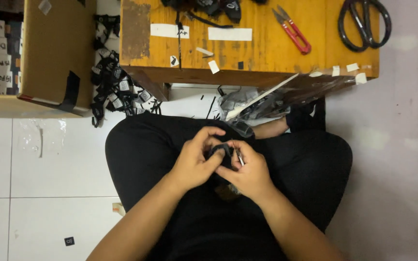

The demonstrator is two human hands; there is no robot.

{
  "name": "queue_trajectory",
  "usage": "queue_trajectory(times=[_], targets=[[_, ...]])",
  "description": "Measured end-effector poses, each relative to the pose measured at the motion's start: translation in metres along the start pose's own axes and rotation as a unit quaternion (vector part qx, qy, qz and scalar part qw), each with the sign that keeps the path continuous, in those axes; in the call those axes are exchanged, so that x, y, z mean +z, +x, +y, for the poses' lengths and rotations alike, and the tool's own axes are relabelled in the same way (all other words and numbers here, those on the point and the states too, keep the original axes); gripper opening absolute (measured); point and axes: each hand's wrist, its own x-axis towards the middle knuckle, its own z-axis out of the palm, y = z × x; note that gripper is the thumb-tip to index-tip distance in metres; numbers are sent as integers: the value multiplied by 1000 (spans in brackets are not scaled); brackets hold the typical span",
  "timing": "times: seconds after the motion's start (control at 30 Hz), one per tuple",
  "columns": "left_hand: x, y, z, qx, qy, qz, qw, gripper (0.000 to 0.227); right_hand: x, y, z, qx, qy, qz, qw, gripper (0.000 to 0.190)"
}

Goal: Trimming and separating individual fabric labels from a bundle using a utility knife

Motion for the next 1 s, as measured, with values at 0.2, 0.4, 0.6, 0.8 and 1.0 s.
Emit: queue_trajectory(times=[0.2,0.4,0.6,0.8,1.0], targets=[[17,-16,-1,-46,-49,17,998,30,-10,-5,-9,-39,-42,50,997,17],[17,-20,12,-67,-144,21,987,36,-34,-8,-27,-42,11,55,998,15],[18,-5,35,-21,-163,57,985,28,-51,4,-37,-148,30,153,977,13],[11,-3,31,-12,-66,32,997,22,-52,25,-45,-188,-43,232,953,15],[5,-5,-1,-173,-17,36,984,36,-45,38,-50,-194,-128,246,941,16]])
